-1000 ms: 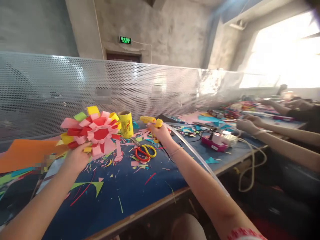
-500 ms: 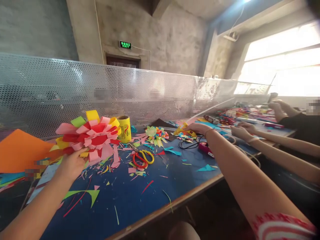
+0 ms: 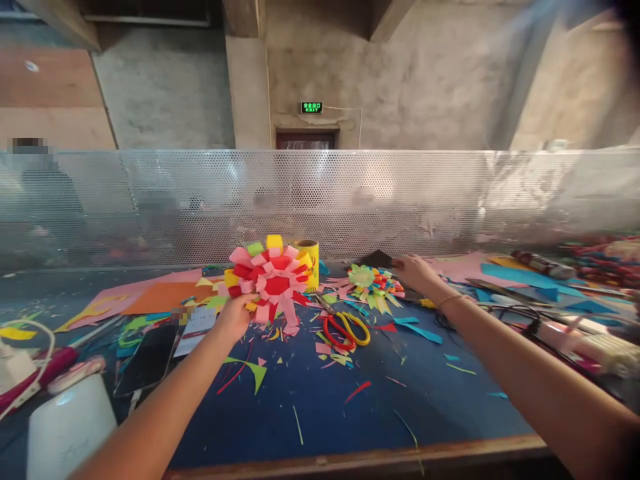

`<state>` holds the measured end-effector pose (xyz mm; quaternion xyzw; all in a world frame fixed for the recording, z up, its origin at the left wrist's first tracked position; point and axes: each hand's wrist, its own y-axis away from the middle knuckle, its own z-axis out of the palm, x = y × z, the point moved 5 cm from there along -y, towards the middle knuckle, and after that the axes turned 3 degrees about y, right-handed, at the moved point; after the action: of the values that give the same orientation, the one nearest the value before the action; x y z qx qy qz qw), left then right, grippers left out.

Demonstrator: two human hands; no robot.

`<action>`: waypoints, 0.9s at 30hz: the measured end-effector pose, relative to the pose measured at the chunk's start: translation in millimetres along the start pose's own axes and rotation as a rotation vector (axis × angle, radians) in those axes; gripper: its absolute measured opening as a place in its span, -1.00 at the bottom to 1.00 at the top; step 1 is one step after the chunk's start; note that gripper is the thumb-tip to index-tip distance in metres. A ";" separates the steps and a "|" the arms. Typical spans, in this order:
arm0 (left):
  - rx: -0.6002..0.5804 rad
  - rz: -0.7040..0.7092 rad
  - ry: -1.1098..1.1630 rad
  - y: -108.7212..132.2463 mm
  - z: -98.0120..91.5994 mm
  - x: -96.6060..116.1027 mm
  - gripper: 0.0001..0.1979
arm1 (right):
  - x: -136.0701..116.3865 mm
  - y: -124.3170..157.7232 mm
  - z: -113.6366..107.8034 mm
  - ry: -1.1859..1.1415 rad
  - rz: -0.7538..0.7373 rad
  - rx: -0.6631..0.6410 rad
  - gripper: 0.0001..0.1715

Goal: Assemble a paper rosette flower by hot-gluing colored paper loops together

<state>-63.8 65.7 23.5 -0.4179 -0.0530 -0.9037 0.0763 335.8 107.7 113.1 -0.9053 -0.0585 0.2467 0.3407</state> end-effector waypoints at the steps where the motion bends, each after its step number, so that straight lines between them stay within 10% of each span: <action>1: -0.022 0.010 -0.009 -0.6 -0.2 -0.9 -0.86 | -23.3 -1.0 11.1 -0.021 -0.032 -0.029 -0.90; 8: -0.154 0.109 -0.119 7.3 8.6 0.8 -0.69 | -177.4 51.9 33.9 -0.382 -0.450 0.094 -0.09; 16: -0.153 0.121 -0.183 14.0 13.8 -1.9 -0.70 | -132.4 77.8 108.6 -0.887 0.167 0.091 0.36; 21: -0.172 0.101 -0.216 16.5 14.4 -9.1 -0.73 | -127.2 92.2 133.8 -1.165 0.494 -0.185 0.16; 27: -0.177 0.082 -0.228 19.1 14.1 -12.0 -0.71 | -126.6 95.3 135.5 -1.205 0.481 -0.174 -0.03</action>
<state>-42.1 50.4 24.1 -0.5249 0.0355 -0.8476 0.0696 153.7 80.1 15.4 -0.6206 -0.0546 0.7746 0.1093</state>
